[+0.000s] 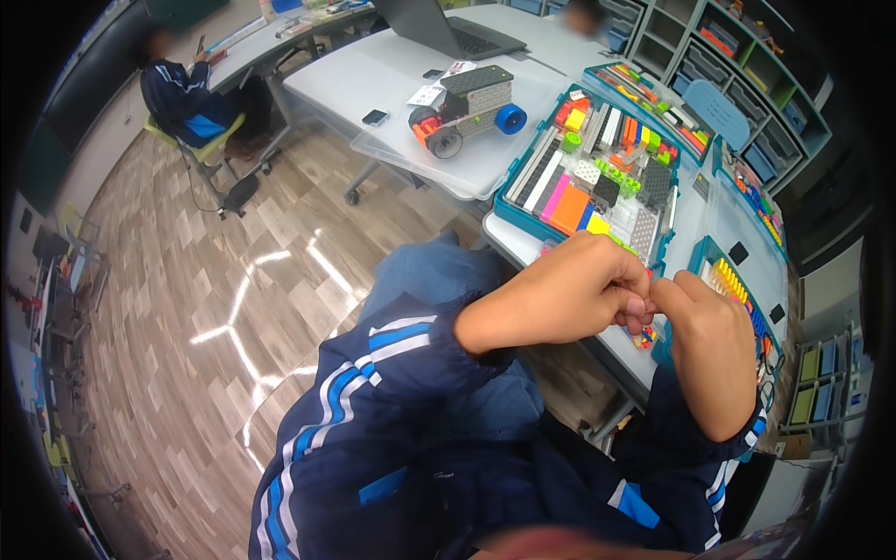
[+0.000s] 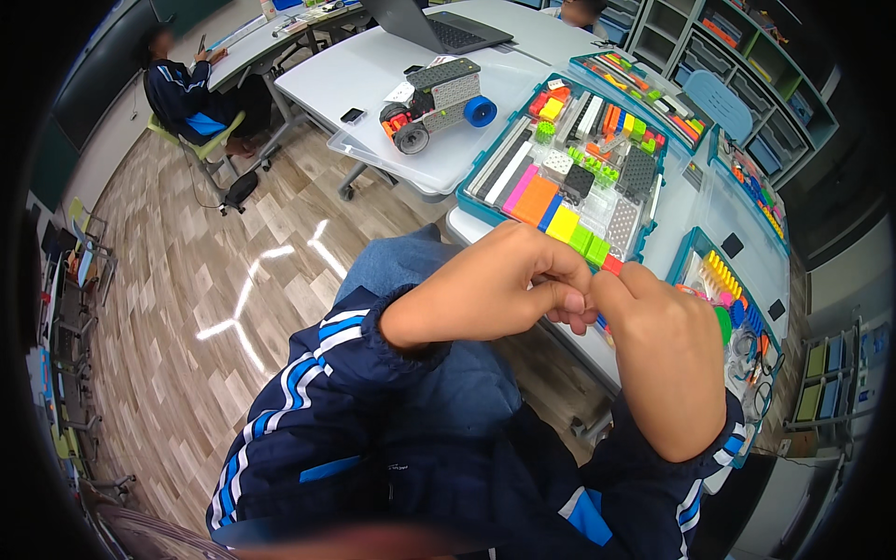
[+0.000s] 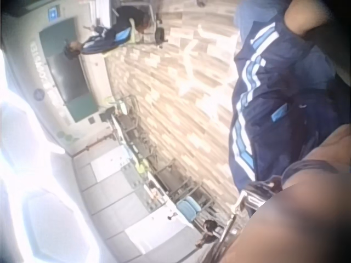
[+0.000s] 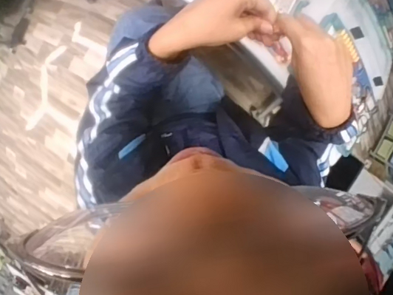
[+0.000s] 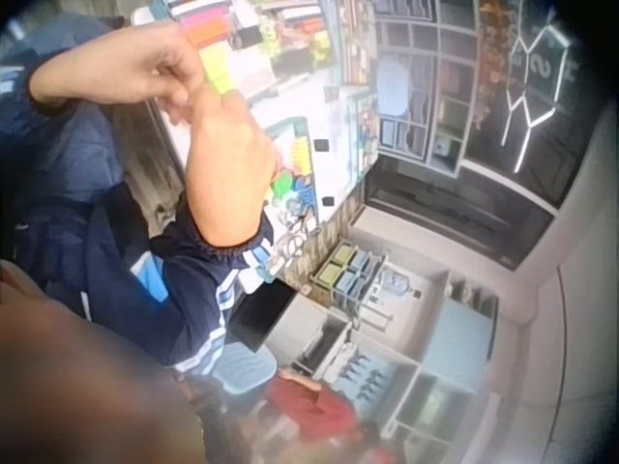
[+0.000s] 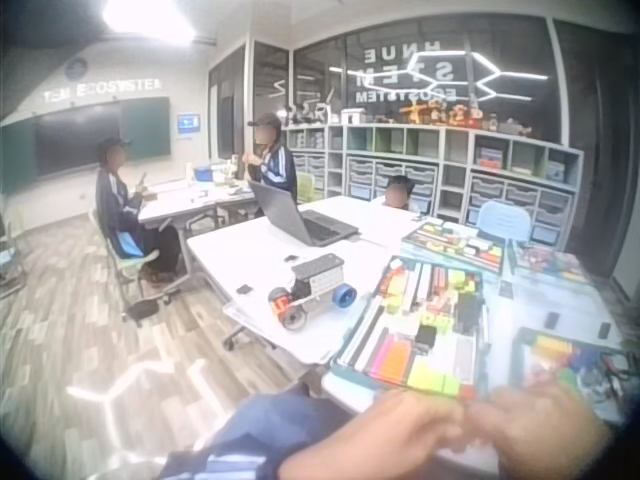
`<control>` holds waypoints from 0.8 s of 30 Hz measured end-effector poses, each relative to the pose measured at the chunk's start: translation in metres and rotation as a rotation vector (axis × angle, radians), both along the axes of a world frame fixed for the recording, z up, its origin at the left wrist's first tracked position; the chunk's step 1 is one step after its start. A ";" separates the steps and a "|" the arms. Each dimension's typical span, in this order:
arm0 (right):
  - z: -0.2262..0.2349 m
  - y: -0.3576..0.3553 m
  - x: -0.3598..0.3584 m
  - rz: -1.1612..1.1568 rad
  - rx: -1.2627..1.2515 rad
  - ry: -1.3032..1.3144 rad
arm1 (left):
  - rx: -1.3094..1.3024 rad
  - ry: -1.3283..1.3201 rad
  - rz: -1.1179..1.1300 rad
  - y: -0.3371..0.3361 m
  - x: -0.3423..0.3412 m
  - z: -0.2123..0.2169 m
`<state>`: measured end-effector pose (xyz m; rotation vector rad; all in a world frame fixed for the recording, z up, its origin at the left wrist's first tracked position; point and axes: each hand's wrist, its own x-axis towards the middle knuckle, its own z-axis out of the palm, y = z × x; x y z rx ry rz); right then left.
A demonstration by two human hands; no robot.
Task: The person assembles a small wheeled vehicle using LEGO Technic parts. They attach a grey plate to a chassis with wheels, then add green and blue circular pieces and an orange connector, rotating the assembly to fit each piece.
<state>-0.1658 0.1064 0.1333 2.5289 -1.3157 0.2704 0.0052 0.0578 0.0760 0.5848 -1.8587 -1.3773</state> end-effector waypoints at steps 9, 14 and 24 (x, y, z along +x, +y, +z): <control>0.002 0.001 0.000 0.014 0.051 0.007 | -0.117 -0.045 -0.030 -0.001 0.003 0.000; -0.001 0.003 -0.002 0.062 0.096 0.057 | -0.191 -0.163 -0.073 -0.003 0.008 0.000; 0.000 0.011 -0.005 0.296 0.588 0.244 | -0.549 -0.411 -0.328 0.013 0.008 -0.003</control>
